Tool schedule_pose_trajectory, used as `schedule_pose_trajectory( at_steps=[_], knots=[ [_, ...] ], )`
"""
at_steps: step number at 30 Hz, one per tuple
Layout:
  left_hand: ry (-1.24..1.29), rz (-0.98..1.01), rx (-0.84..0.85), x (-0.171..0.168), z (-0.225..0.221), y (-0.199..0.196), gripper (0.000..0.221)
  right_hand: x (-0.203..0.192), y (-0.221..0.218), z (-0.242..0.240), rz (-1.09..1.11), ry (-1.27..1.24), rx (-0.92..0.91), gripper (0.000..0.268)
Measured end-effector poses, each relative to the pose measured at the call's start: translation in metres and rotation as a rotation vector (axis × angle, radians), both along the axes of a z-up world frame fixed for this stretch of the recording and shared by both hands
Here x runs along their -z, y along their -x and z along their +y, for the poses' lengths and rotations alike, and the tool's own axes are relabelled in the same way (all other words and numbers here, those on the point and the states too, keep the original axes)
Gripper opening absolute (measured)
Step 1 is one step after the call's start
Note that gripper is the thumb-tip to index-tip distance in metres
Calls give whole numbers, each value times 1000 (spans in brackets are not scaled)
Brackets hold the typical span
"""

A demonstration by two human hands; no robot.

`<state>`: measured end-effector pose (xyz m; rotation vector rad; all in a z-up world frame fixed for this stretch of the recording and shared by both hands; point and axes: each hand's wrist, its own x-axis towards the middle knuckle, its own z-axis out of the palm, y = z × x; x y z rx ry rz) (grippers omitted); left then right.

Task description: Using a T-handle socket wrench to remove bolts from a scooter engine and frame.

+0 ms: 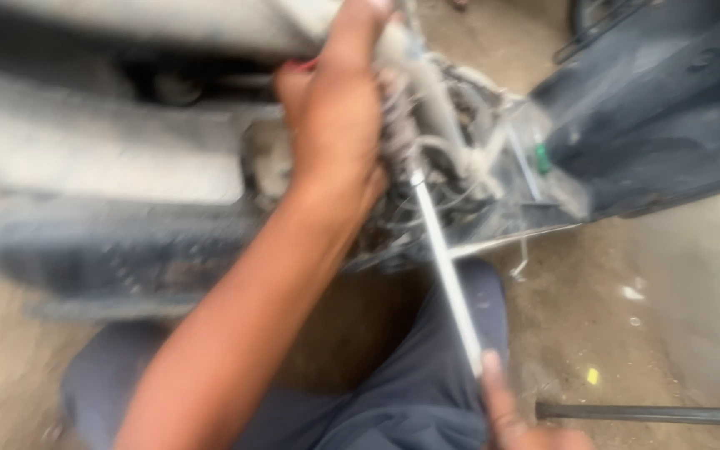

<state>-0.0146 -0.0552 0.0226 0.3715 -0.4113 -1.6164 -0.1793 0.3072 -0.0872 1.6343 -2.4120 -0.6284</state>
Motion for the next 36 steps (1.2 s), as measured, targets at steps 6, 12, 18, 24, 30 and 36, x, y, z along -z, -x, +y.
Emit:
schedule_pose_trajectory(
  at_steps=[6, 12, 18, 24, 30, 36],
  knots=[
    [106, 111, 96, 11, -7, -6, 22, -112, -47, -33, -398, 412, -119, 68],
    [113, 23, 258, -10, 15, -36, 23, -64, -34, -13, -1382, 1009, 120, 60],
    [64, -186, 161, 1, 27, -42, 30, -41, -41, -25, -1853, 1075, 138, 64],
    [156, -362, 42, 8, 89, -54, 39, -22, -35, -37, -1968, 1087, 47, 64],
    [294, -575, 120, 23, 150, -45, 41, -5, -24, -31, -2049, 1013, 97, 65],
    [494, -789, 189, 31, 193, -28, 31, 36, 7, -16, -1962, 836, -17, 59]
  ],
)
